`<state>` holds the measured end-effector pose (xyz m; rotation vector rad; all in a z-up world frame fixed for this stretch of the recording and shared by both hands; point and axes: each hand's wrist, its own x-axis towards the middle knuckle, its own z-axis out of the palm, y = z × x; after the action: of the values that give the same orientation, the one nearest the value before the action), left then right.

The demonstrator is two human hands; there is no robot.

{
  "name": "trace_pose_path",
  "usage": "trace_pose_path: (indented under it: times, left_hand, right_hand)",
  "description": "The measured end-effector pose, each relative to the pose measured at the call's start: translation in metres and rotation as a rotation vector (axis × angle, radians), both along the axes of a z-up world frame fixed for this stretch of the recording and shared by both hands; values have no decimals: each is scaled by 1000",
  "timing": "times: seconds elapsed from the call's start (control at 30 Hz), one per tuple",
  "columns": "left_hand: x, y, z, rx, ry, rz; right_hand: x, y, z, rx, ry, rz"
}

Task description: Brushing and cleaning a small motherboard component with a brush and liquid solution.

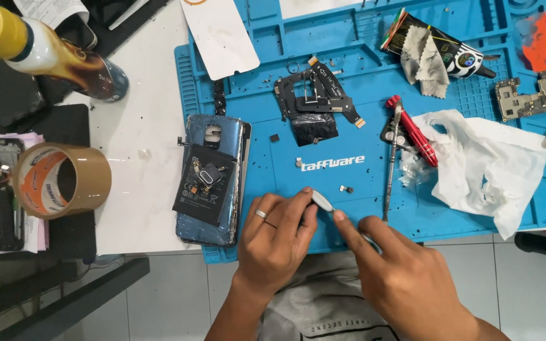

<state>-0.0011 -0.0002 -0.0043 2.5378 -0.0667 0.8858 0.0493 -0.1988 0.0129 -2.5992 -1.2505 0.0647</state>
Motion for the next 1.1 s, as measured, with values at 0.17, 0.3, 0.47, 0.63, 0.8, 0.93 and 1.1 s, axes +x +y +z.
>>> trace_pose_path:
  times: [0.17, 0.3, 0.47, 0.63, 0.8, 0.93, 1.1]
  left_hand:
    - [-1, 0, 1, 10, -9, -14]
    - [0, -2, 4, 7, -9, -10]
    - [1, -1, 3, -5, -10, 3]
    - [2, -2, 8, -3, -7, 0]
    - [1, -3, 3, 9, -21, 16]
    - [1, -3, 3, -12, -18, 13]
    - [-1, -4, 1, -11, 4, 14]
  right_hand:
    - [-1, -1, 4, 4, 27, -45]
    - [5, 14, -2, 13, -24, 15]
    - [-2, -1, -1, 3, -24, 16]
    - [-4, -2, -6, -11, -41, -48]
    - [4, 9, -7, -10, -11, 11]
    - [-5, -10, -11, -20, 34, -18]
    - [3, 6, -9, -9, -14, -19]
